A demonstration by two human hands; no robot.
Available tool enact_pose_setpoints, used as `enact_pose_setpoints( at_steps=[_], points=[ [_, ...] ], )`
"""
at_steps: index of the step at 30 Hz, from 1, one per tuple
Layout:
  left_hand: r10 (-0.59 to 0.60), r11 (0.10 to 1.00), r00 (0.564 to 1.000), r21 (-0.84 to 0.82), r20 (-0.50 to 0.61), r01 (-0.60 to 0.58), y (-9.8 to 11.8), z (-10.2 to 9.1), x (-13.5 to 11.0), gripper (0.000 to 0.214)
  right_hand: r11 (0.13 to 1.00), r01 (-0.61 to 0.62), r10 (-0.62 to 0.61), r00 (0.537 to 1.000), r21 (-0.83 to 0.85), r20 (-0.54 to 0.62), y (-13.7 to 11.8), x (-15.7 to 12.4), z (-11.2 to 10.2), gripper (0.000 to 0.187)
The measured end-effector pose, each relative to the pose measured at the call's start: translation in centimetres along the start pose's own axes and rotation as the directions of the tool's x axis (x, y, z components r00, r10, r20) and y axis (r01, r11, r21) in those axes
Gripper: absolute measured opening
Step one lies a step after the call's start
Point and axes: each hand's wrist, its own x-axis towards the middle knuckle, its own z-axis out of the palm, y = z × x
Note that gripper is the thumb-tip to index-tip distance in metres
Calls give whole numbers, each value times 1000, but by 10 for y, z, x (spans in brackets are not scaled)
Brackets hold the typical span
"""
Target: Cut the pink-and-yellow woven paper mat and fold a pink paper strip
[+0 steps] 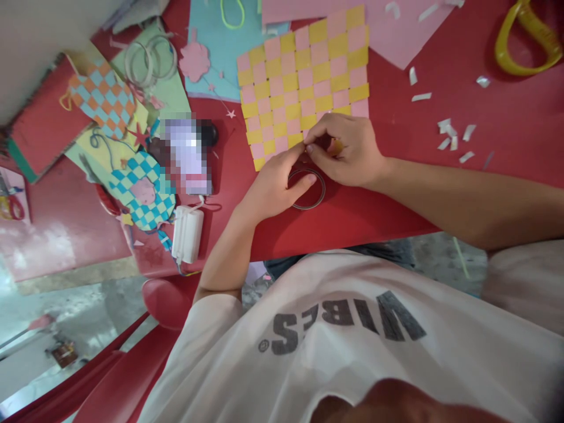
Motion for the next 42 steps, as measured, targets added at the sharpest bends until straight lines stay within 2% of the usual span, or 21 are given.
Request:
enact_pose_setpoints(
  at_steps=[3,14,20,29,36,42],
  points=[
    [-7,1000,1000,0,-6,7,2,0,0,58,999,30,-30,1000,14,-1,-1,1,-1,14],
    [-35,998,999,59,-9,35,2,0,-2,58,1000,-9,8,1000,16,28,0,1,-1,20],
    [-44,991,999,127,-1,43,4,0,-2,55,999,36,-37,999,30,27,-3,3,0,12],
    [-64,977,998,203,13,60,0,2,-5,60,998,-63,63,995,5,75,-4,1,-2,12],
    [-49,988,999,145,17,46,-2,0,-4,60,999,23,-24,999,34,48,-5,2,-3,4],
    [1,1000,1000,-5,-7,-1,-3,1,-1,68,998,-57,57,998,28,18,-4,-1,-1,16]
  ],
)
